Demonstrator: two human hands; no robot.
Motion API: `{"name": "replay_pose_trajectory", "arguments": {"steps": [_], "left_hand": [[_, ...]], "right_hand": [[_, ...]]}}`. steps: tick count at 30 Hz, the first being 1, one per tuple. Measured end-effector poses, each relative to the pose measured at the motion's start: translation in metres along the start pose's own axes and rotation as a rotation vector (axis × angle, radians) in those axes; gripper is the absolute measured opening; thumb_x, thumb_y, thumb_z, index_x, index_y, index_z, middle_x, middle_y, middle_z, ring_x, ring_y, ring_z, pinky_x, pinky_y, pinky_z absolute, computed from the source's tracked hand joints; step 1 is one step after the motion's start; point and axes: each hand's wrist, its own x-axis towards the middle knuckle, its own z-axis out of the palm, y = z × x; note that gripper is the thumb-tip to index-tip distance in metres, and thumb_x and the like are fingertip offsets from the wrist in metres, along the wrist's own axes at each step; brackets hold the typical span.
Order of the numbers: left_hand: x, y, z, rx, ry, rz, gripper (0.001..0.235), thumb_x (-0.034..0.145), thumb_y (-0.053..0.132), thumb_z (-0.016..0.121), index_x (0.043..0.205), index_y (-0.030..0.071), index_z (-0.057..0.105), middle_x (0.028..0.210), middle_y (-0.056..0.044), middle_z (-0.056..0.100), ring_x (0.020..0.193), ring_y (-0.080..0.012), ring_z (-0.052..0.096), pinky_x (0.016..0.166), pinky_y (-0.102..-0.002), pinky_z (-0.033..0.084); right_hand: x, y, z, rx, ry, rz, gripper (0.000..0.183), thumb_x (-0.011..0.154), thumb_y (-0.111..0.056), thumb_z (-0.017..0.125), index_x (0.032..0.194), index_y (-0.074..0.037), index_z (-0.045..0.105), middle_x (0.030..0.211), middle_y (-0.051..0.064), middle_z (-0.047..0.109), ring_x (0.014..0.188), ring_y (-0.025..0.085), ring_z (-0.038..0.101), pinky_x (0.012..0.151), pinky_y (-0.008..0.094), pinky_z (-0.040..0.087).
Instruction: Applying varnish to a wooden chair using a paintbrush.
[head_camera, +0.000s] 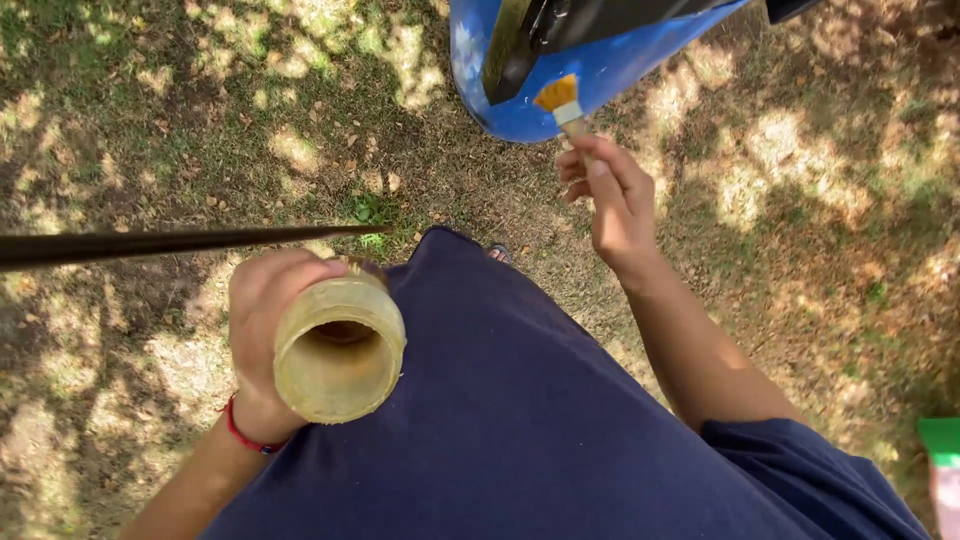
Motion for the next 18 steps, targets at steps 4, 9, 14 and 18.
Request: {"name": "replay_pose_trajectory", "arguments": {"steps": [4,9,14,18], "left_hand": [[0.008,-0.011,-0.015,0.016,-0.030,0.013,0.059,0.071,0.042,0.086,0.111,0.004,0.065,0.109,-0.014,0.064,0.104,-0.0291,0.060,0.101,-0.040,0.044],[0.004,-0.026,-0.024,0.099,-0.065,0.053,0.077,0.057,0.051,0.095,0.110,0.005,0.063,0.106,-0.011,0.063,0.100,-0.0279,0.062,0.101,-0.041,0.045],[0.007,-0.012,-0.024,0.179,-0.087,0.059,0.075,0.060,0.052,0.091,0.109,0.003,0.062,0.105,-0.013,0.064,0.098,-0.0286,0.061,0.101,-0.041,0.046],[0.003,-0.009,-0.022,0.250,-0.096,0.063,0.076,0.062,0.055,0.087,0.110,0.001,0.062,0.105,-0.014,0.062,0.100,-0.0324,0.061,0.101,-0.044,0.048]], "right_hand": [[-0.005,-0.004,0.040,-0.107,0.215,0.539,0.050,0.103,-0.010,0.031,0.153,-0.008,0.026,0.127,0.014,0.061,0.098,0.020,0.061,0.076,0.028,0.058],[0.008,0.034,0.058,-0.134,0.306,0.652,0.049,0.103,-0.011,0.041,0.151,-0.022,0.042,0.116,0.005,0.056,0.085,0.010,0.050,0.071,0.021,0.049],[0.013,0.111,0.050,-0.264,0.327,0.248,0.037,0.103,-0.019,0.051,0.139,-0.011,0.055,0.112,0.004,0.058,0.103,0.016,0.052,0.087,0.030,0.051],[0.035,0.140,0.054,0.173,0.512,0.293,0.025,0.101,-0.002,0.051,0.121,-0.007,0.066,0.102,0.008,0.067,0.071,0.012,0.053,0.056,0.023,0.046]]}}
